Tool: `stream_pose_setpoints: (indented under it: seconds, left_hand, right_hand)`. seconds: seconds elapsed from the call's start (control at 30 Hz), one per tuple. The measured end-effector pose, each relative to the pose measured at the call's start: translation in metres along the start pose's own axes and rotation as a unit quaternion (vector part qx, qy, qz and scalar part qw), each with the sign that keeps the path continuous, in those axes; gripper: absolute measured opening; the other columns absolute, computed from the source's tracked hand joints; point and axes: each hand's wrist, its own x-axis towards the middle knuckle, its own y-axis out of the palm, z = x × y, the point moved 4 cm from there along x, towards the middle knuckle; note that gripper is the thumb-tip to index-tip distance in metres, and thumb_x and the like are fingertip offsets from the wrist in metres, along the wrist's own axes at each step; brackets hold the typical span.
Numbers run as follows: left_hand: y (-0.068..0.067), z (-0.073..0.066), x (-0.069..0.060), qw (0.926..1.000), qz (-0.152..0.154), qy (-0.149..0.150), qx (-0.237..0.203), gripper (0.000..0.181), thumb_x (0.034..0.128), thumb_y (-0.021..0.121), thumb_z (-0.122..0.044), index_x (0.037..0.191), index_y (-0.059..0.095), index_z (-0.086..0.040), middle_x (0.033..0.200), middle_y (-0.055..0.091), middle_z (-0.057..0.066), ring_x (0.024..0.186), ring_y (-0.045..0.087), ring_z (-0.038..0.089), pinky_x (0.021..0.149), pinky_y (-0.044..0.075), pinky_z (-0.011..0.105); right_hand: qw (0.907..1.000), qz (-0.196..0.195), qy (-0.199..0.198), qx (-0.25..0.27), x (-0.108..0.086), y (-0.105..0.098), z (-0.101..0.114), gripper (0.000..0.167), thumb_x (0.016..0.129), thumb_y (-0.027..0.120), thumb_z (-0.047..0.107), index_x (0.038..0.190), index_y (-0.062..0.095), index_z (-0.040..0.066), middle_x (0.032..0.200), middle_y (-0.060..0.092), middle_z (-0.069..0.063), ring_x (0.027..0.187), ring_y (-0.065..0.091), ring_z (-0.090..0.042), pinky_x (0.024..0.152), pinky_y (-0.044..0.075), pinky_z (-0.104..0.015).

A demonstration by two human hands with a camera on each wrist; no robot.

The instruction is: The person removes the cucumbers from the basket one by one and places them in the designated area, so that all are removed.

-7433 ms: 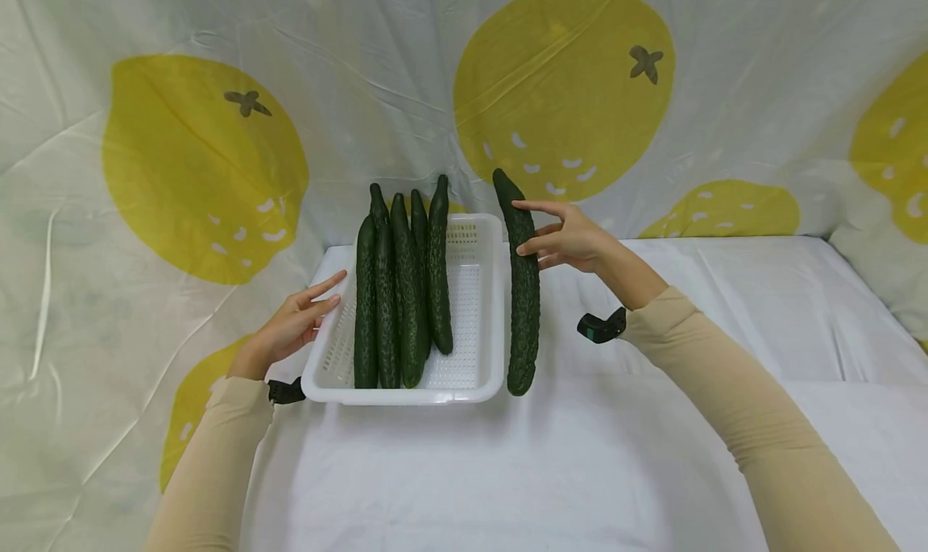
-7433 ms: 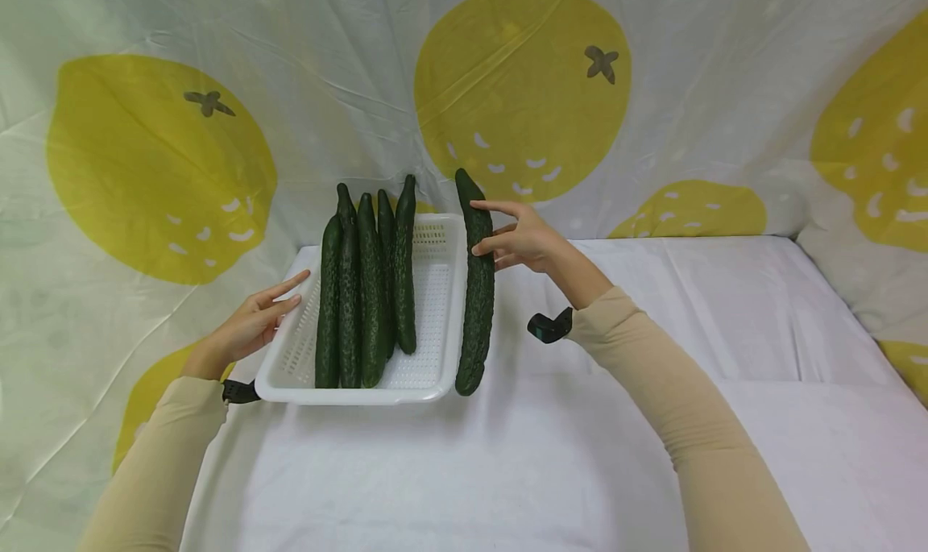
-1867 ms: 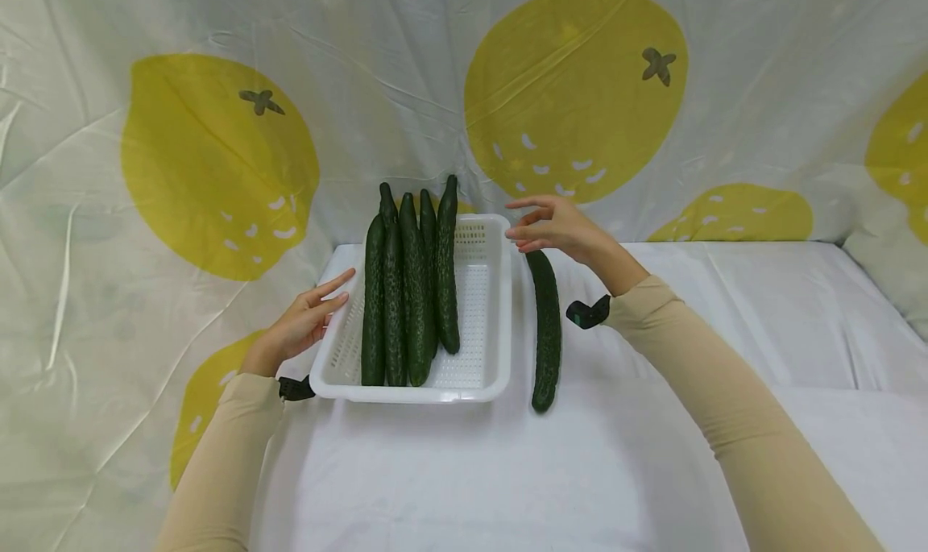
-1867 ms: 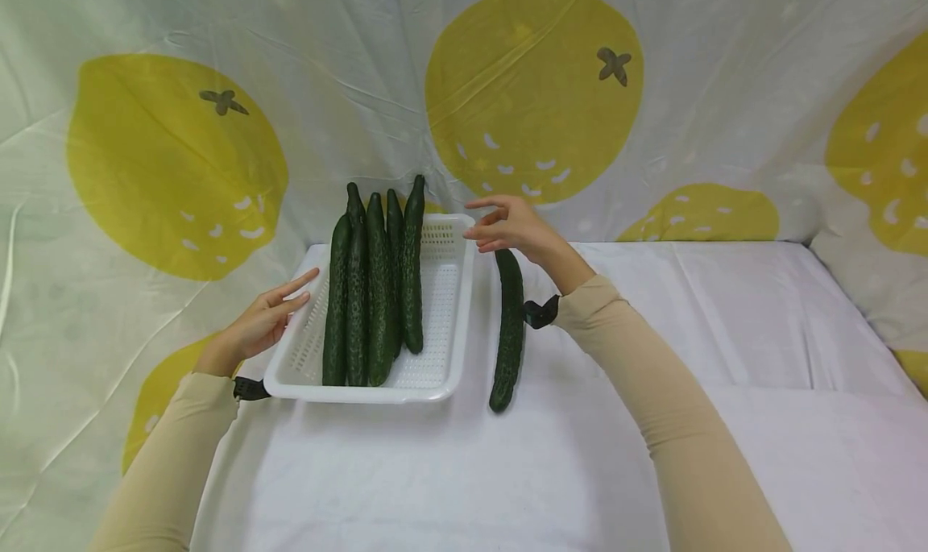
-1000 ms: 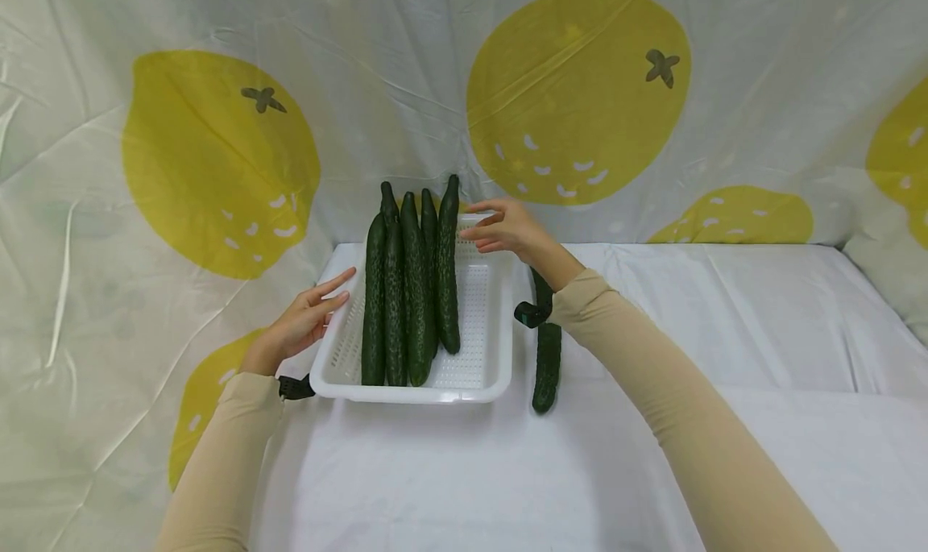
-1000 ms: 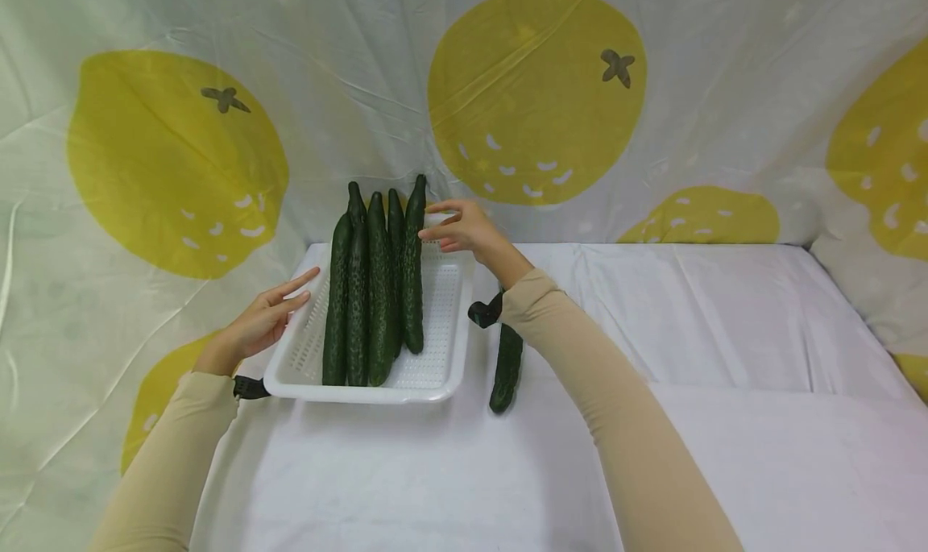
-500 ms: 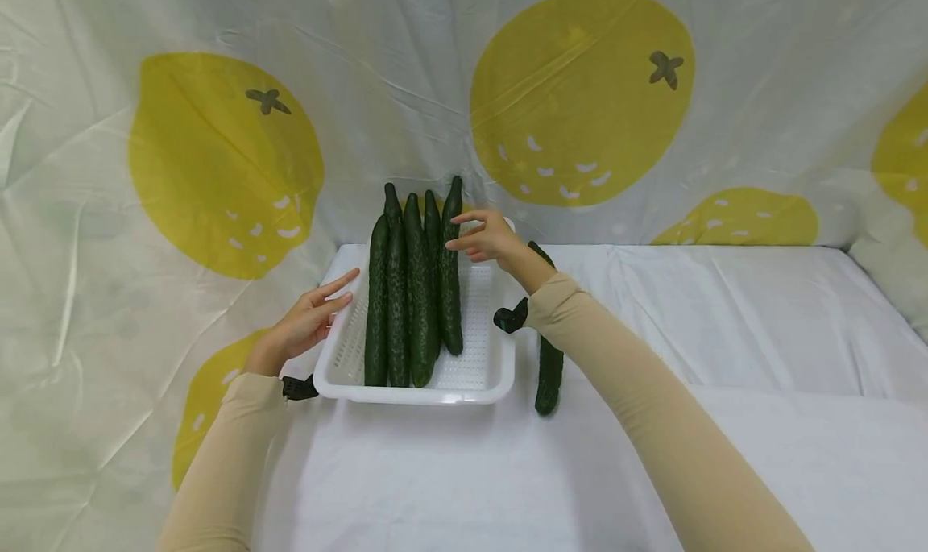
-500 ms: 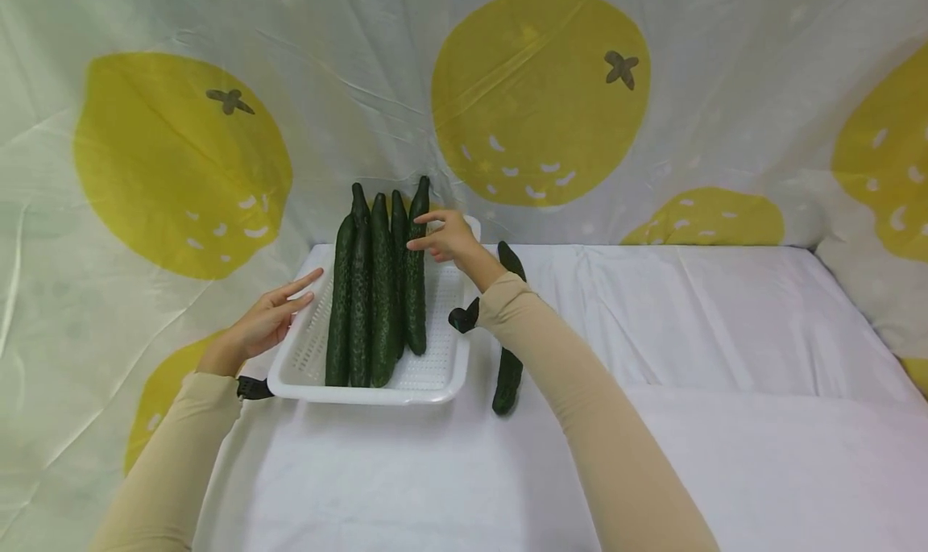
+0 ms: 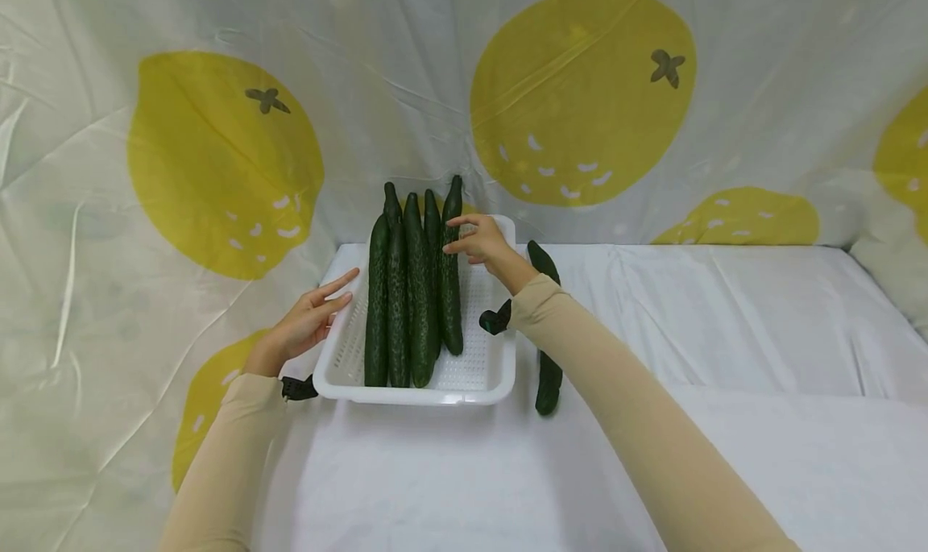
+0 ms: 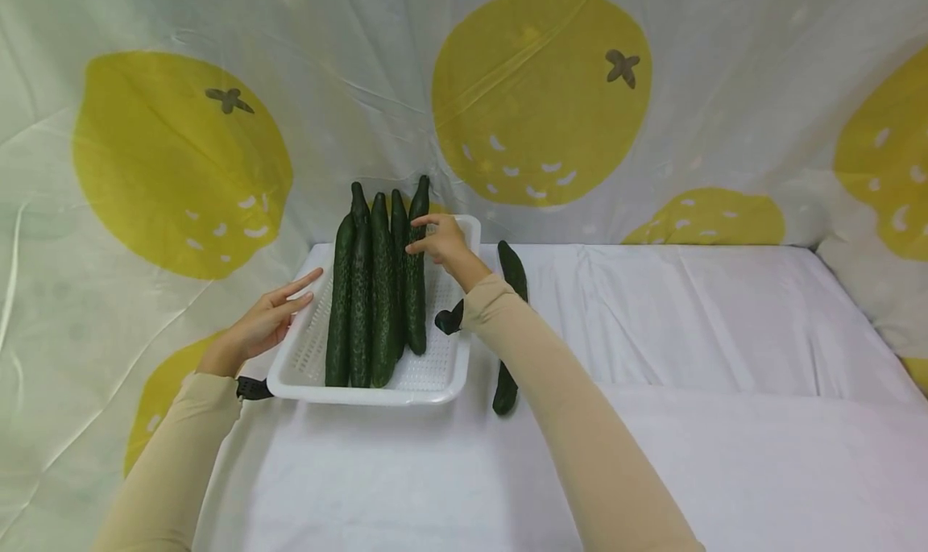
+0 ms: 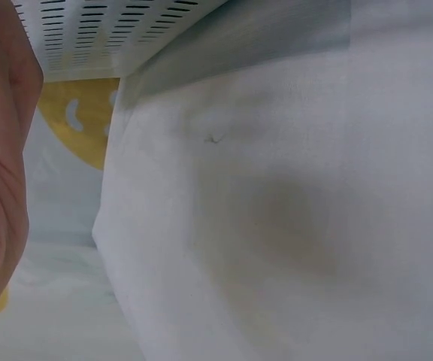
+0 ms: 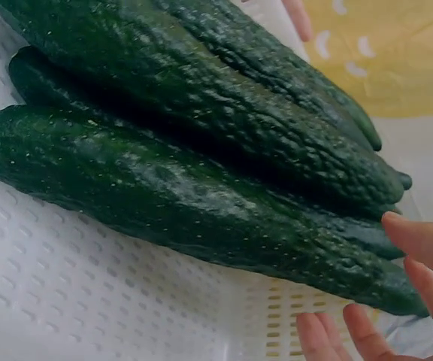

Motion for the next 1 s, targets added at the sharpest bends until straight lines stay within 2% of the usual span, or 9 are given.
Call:
stream_pose_setpoints:
  seconds: [0.2,0.37,0.47,0.73,1.0]
  left_hand:
    - [0.000,-0.001,0.000,1.0000,-0.001,-0.002,0.003,0.055,0.1088,0.043,-0.013,0.160,0.027,-0.025,0.076,0.056,-0.003,0.058,0.058,0.007,0.056,0.052,0.019]
    - [0.001,-0.002,-0.001,1.0000,-0.006,-0.006,0.005,0.055,0.1086,0.044,-0.014,0.160,0.025,-0.023,0.073,0.054,-0.004,0.057,0.056,0.006,0.055,0.051,0.019]
    - [0.002,-0.003,-0.001,0.9999,-0.008,-0.007,0.002,0.056,0.1085,0.044,-0.014,0.160,0.025,-0.022,0.073,0.054,-0.003,0.057,0.057,0.007,0.055,0.052,0.019]
    - [0.003,-0.002,-0.001,0.9999,-0.007,-0.008,0.000,0.056,0.1082,0.045,-0.015,0.160,0.026,-0.023,0.074,0.055,-0.003,0.058,0.057,0.007,0.055,0.051,0.018]
    - [0.003,-0.002,-0.001,1.0000,-0.007,-0.006,-0.001,0.055,0.1083,0.045,-0.015,0.160,0.026,-0.024,0.076,0.055,-0.003,0.059,0.057,0.007,0.057,0.051,0.019]
  right_hand:
    - [0.9998,-0.011,-0.001,-0.016,0.005,0.003,-0.007,0.054,0.085,0.077,-0.003,0.135,0.062,0.012,0.146,0.044,-0.018,0.129,0.047,-0.036,0.102,0.043,-0.057]
    - [1.0000,-0.004,-0.004,-0.002,0.009,0.003,-0.015,0.054,0.085,0.077,-0.003,0.135,0.062,0.012,0.139,0.048,-0.020,0.113,0.055,-0.036,0.101,0.043,-0.058]
    - [0.9999,0.006,-0.007,0.007,0.011,0.004,-0.018,0.055,0.086,0.076,-0.002,0.137,0.061,0.012,0.141,0.047,-0.022,0.107,0.057,-0.037,0.100,0.045,-0.057]
    - [0.9995,0.015,-0.012,0.024,0.011,0.007,-0.020,0.053,0.088,0.074,-0.004,0.137,0.059,0.012,0.143,0.044,-0.024,0.112,0.058,-0.044,0.091,0.051,-0.057]
    - [0.9996,0.015,-0.017,0.018,0.014,0.009,-0.025,0.054,0.089,0.071,-0.007,0.137,0.058,0.016,0.140,0.045,-0.023,0.106,0.058,-0.039,0.087,0.053,-0.056]
